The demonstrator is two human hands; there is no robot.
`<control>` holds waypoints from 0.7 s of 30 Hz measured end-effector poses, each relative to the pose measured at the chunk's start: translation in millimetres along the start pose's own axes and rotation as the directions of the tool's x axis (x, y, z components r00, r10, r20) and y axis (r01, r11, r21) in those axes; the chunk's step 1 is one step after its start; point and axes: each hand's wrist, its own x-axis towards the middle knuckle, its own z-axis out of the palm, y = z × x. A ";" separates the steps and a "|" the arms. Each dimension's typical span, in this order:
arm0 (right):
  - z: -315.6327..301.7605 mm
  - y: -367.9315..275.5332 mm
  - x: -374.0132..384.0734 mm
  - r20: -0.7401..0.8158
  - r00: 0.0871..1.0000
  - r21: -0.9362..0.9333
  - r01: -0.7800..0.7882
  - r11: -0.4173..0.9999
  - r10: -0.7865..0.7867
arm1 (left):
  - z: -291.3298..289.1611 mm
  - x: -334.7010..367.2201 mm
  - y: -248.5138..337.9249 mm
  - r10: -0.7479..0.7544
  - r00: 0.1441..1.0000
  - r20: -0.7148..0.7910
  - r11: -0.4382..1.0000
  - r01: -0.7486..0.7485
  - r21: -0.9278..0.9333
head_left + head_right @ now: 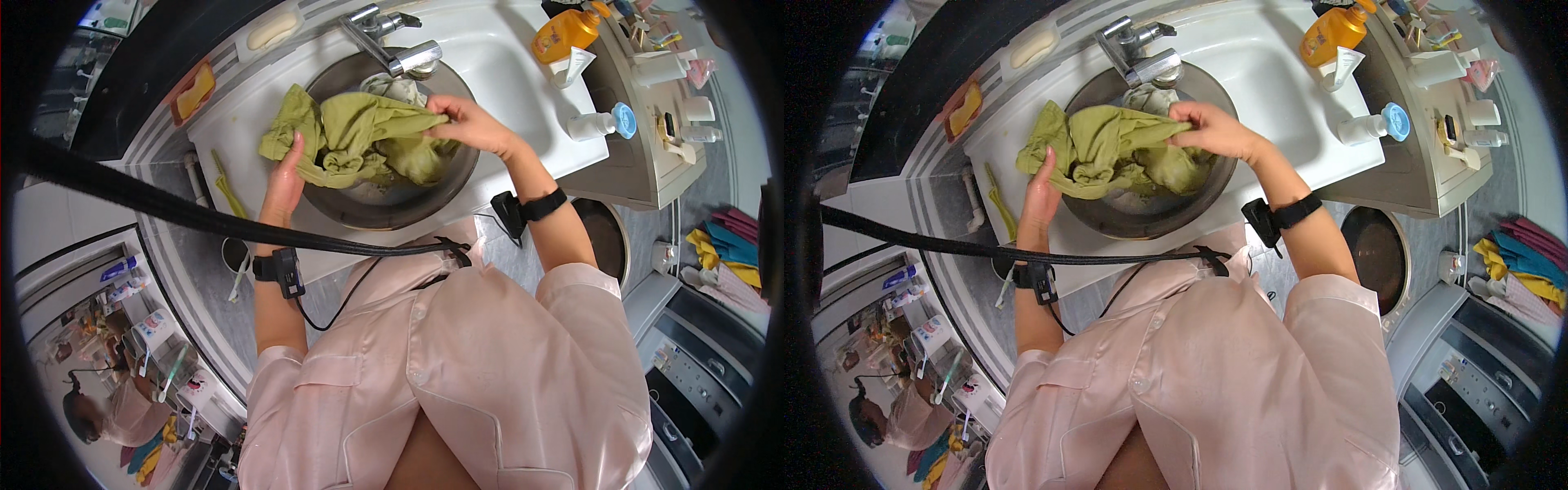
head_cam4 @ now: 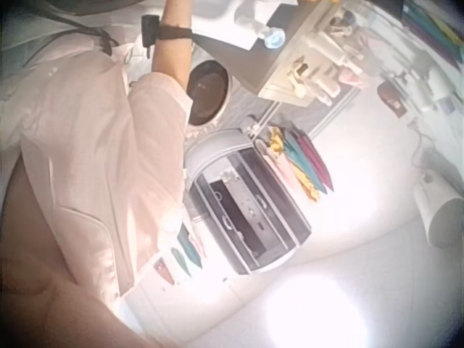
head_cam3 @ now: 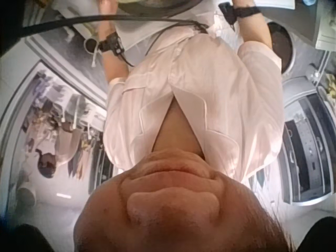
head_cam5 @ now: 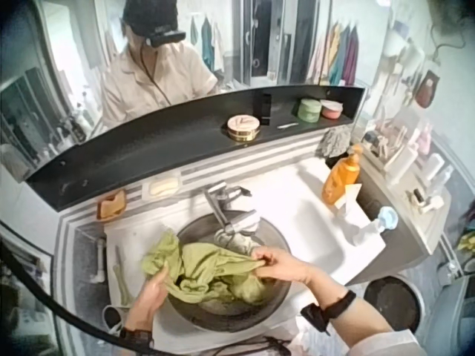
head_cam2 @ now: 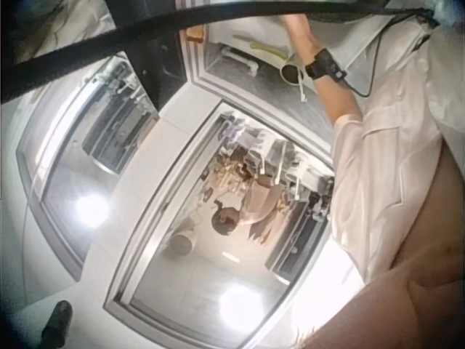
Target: Hand washing a green garment in a basin at a bathroom sink.
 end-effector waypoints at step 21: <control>72.1 -67.0 46.0 -0.120 0.937 -0.122 0.314 0.942 -0.328 | 73.0 -34.4 15.2 0.367 0.836 0.407 0.155 -0.487 0.860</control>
